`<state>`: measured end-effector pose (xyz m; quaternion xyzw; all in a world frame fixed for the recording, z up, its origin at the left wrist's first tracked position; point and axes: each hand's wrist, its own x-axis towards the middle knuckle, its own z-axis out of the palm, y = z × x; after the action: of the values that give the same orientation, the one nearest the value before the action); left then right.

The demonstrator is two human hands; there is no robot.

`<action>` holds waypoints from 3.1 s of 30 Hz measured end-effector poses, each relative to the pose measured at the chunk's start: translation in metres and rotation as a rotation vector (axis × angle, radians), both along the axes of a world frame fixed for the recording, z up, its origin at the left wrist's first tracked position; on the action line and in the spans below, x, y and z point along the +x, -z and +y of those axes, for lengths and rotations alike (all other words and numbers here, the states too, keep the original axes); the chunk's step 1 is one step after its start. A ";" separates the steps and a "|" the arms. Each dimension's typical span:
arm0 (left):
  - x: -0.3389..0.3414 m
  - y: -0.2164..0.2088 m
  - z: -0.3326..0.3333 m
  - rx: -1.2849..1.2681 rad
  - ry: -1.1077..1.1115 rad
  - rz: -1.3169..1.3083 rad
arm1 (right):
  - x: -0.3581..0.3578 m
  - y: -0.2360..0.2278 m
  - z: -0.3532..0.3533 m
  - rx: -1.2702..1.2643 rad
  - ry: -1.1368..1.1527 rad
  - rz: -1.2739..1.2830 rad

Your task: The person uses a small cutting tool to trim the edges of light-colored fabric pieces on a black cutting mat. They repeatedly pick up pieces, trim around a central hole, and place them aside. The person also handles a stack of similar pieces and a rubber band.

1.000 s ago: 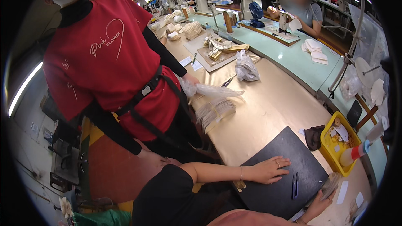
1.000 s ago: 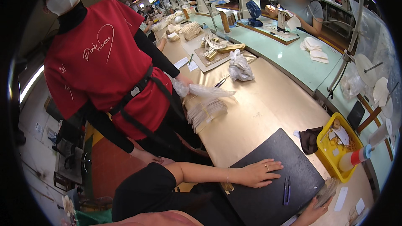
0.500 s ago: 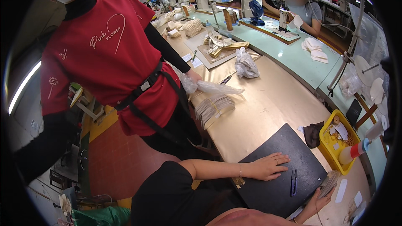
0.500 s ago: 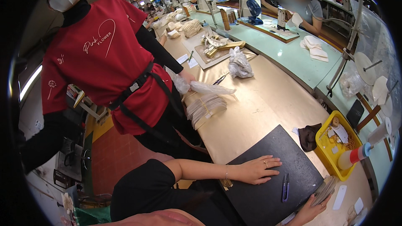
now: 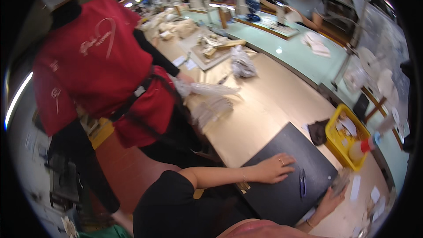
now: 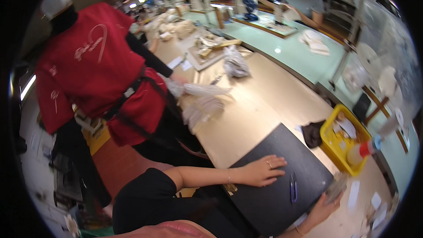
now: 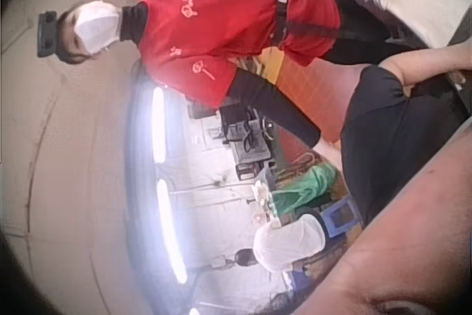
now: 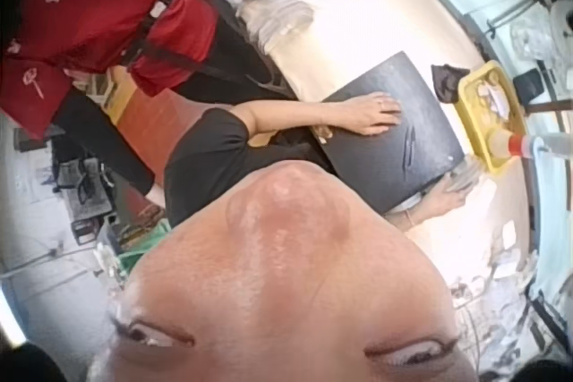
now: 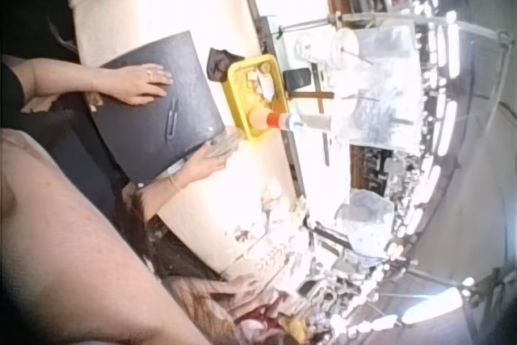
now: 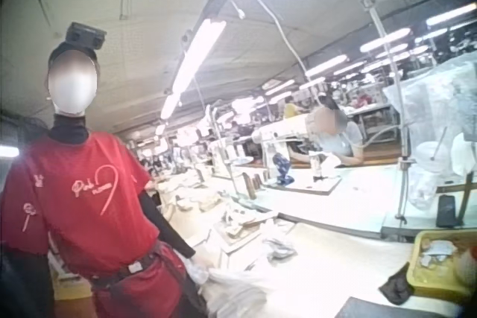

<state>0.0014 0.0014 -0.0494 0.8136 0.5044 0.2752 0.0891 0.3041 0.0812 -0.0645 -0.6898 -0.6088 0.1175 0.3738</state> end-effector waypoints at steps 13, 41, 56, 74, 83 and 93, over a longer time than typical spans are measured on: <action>0.008 -0.018 0.005 -0.079 -0.013 0.075 | -0.018 -0.034 -0.013 -0.122 0.139 -0.005; 0.000 -0.003 0.007 -0.120 -0.033 0.186 | -0.010 -0.040 -0.011 -0.174 0.129 0.146; 0.001 -0.014 0.004 -0.168 -0.023 0.040 | -0.005 -0.108 -0.037 0.006 -0.078 0.253; -0.073 -0.028 -0.022 -0.223 0.125 -0.246 | -0.115 -0.056 -0.080 0.185 -0.972 -0.319; -0.071 -0.027 -0.025 -0.282 0.207 -0.014 | -0.116 -0.058 -0.084 0.126 -0.924 -0.267; -0.063 -0.027 -0.005 -0.188 0.277 -0.086 | -0.105 -0.063 -0.086 0.070 -0.954 -0.203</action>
<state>-0.0612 -0.0034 -0.0228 0.8509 0.4066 0.2465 0.2235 0.1989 -0.0050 -0.0014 -0.3290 -0.8939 0.1875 0.2399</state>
